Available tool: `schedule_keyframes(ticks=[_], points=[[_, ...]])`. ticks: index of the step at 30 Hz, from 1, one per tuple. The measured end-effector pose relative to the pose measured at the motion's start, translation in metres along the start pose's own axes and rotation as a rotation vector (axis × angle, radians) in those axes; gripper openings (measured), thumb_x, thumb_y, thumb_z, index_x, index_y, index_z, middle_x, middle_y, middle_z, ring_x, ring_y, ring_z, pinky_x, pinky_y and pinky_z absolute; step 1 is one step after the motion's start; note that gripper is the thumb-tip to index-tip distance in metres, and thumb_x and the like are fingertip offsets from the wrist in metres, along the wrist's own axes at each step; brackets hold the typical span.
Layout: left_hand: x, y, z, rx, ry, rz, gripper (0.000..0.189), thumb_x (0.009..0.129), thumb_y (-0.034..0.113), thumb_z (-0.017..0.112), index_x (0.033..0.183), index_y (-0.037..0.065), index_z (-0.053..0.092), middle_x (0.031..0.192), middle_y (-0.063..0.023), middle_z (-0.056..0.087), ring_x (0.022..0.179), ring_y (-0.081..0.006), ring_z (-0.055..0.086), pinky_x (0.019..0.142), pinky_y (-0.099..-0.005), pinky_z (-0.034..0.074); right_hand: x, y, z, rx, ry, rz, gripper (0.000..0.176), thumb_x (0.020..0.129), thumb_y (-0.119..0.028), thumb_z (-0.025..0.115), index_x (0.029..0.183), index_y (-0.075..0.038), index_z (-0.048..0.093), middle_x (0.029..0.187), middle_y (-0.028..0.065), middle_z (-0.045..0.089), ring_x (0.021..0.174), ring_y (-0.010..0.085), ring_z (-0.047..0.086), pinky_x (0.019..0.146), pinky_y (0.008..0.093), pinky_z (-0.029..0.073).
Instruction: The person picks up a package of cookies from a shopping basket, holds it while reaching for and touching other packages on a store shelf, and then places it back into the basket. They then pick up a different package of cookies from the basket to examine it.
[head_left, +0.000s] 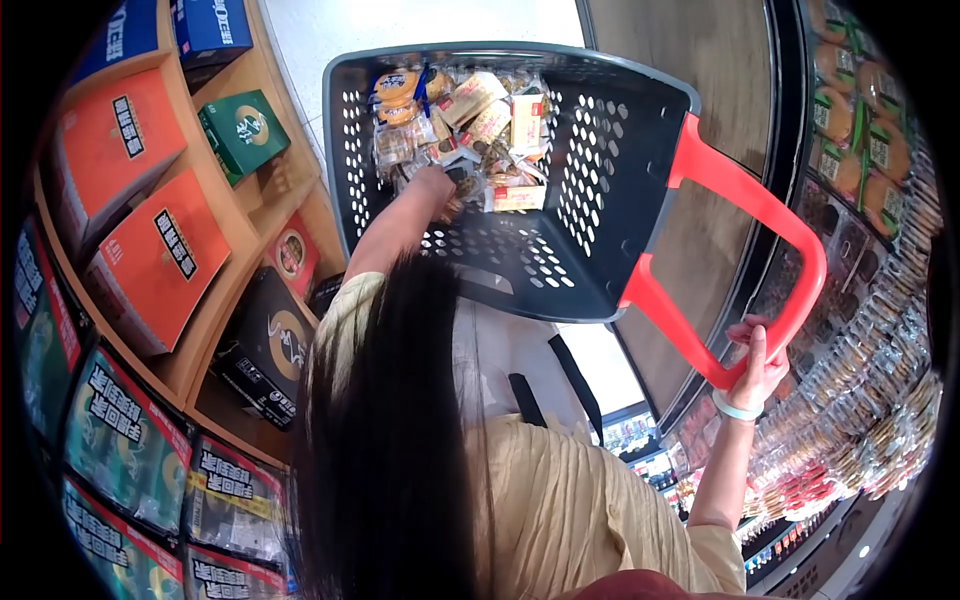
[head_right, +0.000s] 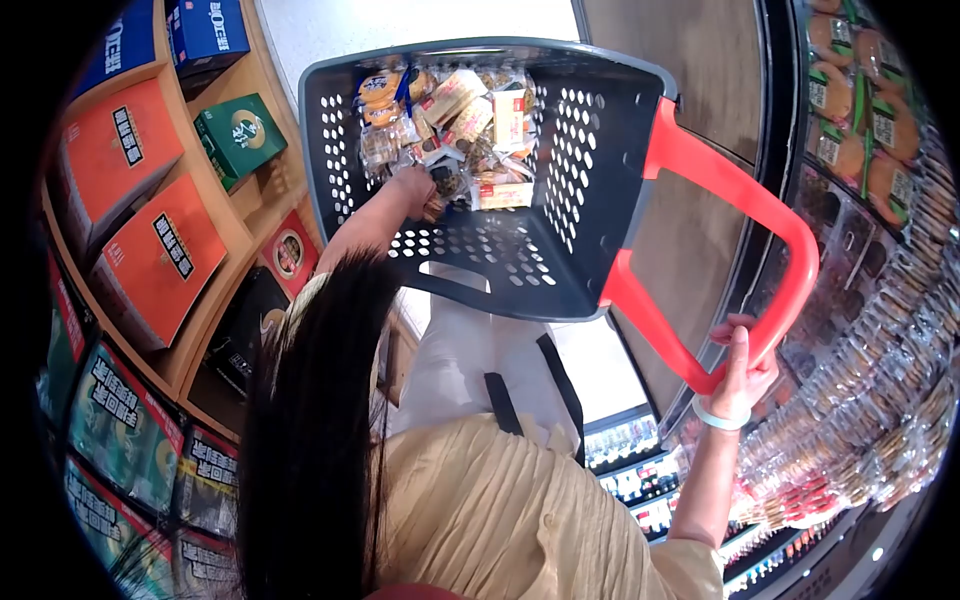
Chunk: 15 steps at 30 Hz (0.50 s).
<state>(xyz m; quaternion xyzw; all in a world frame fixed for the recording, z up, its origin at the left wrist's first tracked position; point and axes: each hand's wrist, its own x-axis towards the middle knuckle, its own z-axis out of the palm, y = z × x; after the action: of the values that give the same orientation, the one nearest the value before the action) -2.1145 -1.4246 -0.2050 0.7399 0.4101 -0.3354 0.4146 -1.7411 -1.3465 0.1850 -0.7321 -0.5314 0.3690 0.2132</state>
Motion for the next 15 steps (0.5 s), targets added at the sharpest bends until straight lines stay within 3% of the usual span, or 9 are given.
schedule_keyframes(ticks=[3, 4, 8, 10, 11, 13, 14, 15], points=[[-0.011, -0.007, 0.002, -0.032, 0.031, 0.016, 0.035, 0.065, 0.033, 0.074, 0.091, 0.009, 0.073, 0.104, -0.01, 0.068, 0.105, -0.0268, 0.06, 0.09, -0.0346, 0.049, 0.003, 0.0, -0.001, -0.05, -0.026, -0.018, 0.03, 0.094, -0.024, 0.059, 0.102, 0.005, 0.062, 0.078, 0.0097, 0.066, 0.071, 0.0161, 0.062, 0.072, 0.0293, 0.05], [-0.018, -0.01, 0.005, -0.067, 0.112, 0.035, 0.033, 0.065, 0.034, 0.074, 0.086, 0.009, 0.073, 0.097, -0.0098, 0.07, 0.095, -0.027, 0.064, 0.086, -0.0345, 0.051, 0.003, -0.003, 0.001, -0.031, -0.022, -0.017, 0.026, 0.093, -0.02, 0.06, 0.099, 0.005, 0.063, 0.079, 0.0094, 0.066, 0.071, 0.0152, 0.062, 0.071, 0.0282, 0.049], [-0.05, -0.012, -0.003, -0.329, 0.135, -0.007, 0.044, 0.063, 0.033, 0.077, 0.097, 0.005, 0.071, 0.1, -0.0122, 0.07, 0.102, -0.0294, 0.062, 0.089, -0.0369, 0.049, 0.003, -0.005, 0.002, 0.023, -0.019, -0.004, 0.02, 0.091, -0.015, 0.061, 0.098, 0.004, 0.064, 0.078, 0.0079, 0.066, 0.07, 0.0136, 0.062, 0.07, 0.026, 0.048], [-0.073, -0.004, -0.004, -0.811, 0.298, -0.07, 0.043, 0.066, 0.032, 0.078, 0.098, 0.004, 0.071, 0.092, -0.0093, 0.071, 0.089, -0.0233, 0.065, 0.082, -0.0333, 0.05, 0.001, -0.007, 0.002, 0.01, 0.007, 0.039, 0.019, 0.091, -0.014, 0.062, 0.099, 0.004, 0.064, 0.077, 0.0075, 0.067, 0.07, 0.0127, 0.063, 0.07, 0.0245, 0.048], [-0.084, 0.004, -0.005, -0.798, 0.299, -0.069, 0.043, 0.066, 0.032, 0.078, 0.098, 0.004, 0.071, 0.092, -0.0093, 0.071, 0.089, -0.0233, 0.065, 0.082, -0.0333, 0.05, 0.002, -0.006, 0.001, 0.02, -0.006, 0.009, 0.02, 0.09, -0.014, 0.063, 0.099, 0.004, 0.064, 0.078, 0.0081, 0.067, 0.07, 0.0127, 0.063, 0.069, 0.0252, 0.05], [-0.107, 0.022, -0.009, -1.54, 0.354, -0.057, 0.037, 0.073, 0.029, 0.076, 0.099, 0.004, 0.071, 0.09, -0.003, 0.069, 0.081, -0.0132, 0.063, 0.078, -0.0262, 0.048, 0.002, -0.008, 0.003, 0.033, 0.006, 0.032, 0.019, 0.089, -0.014, 0.065, 0.098, 0.004, 0.064, 0.077, 0.0085, 0.068, 0.069, 0.0132, 0.064, 0.068, 0.0264, 0.052], [-0.119, 0.034, -0.012, -1.688, 0.419, 0.014, 0.033, 0.08, 0.025, 0.074, 0.104, 0.003, 0.069, 0.092, 0.001, 0.067, 0.085, -0.0064, 0.058, 0.078, -0.0215, 0.044, 0.002, -0.007, 0.004, 0.042, 0.01, 0.022, 0.019, 0.089, -0.014, 0.065, 0.096, 0.004, 0.064, 0.076, 0.0086, 0.068, 0.068, 0.0134, 0.064, 0.068, 0.027, 0.053], [-0.136, 0.049, -0.022, -1.916, 0.443, 0.153, 0.037, 0.08, 0.022, 0.073, 0.111, 0.002, 0.065, 0.1, -0.0003, 0.067, 0.092, -0.009, 0.06, 0.083, -0.0234, 0.045, 0.002, -0.007, 0.004, 0.05, 0.016, 0.011, 0.019, 0.089, -0.015, 0.066, 0.095, 0.004, 0.064, 0.075, 0.0086, 0.068, 0.067, 0.0136, 0.065, 0.067, 0.0276, 0.053]])
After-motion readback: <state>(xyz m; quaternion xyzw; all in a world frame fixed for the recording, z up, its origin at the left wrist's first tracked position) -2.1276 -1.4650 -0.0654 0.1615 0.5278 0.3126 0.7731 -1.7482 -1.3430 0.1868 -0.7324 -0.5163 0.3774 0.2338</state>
